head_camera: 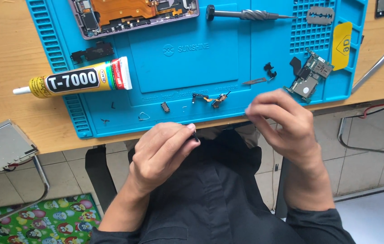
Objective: Applying adhesive to a small component and manipulating a ribbon cable connector during a mobile phone repair.
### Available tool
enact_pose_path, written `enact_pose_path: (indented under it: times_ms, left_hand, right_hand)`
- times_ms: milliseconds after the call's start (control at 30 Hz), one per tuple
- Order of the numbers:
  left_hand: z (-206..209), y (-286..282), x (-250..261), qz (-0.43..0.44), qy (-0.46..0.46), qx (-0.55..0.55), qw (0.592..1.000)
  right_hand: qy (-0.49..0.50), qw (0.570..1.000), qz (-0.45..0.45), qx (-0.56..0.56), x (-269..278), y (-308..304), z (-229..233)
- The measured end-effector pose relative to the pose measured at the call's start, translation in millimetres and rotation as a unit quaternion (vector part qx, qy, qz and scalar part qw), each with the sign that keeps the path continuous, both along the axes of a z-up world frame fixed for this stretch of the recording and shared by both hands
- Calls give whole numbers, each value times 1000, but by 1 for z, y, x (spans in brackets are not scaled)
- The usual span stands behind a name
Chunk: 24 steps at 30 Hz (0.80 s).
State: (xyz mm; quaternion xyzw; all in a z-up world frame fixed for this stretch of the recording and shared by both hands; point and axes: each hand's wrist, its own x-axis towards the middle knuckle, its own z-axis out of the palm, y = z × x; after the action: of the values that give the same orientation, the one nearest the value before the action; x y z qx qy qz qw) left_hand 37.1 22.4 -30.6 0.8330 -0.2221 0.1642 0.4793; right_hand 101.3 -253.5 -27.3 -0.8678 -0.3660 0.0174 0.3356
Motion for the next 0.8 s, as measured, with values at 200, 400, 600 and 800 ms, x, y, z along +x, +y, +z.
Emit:
enact_pose_path:
  times_ms: [200, 400, 600, 800]
  left_hand:
    - [15, -9, 2, 8, -31, -89, 995]
    - [36, -4, 1, -67, -25, -26, 997]
    - [36, -5, -2, -81, -34, -32, 996]
    - [38, -4, -4, -85, -38, -34, 995]
  right_hand:
    - [351, 761, -36, 544, -35, 4, -27]
    - [427, 642, 96, 629, -34, 21, -9]
    - [415, 636, 142, 635, -38, 21, -4]
    - [421, 628, 118, 645, -44, 31, 3]
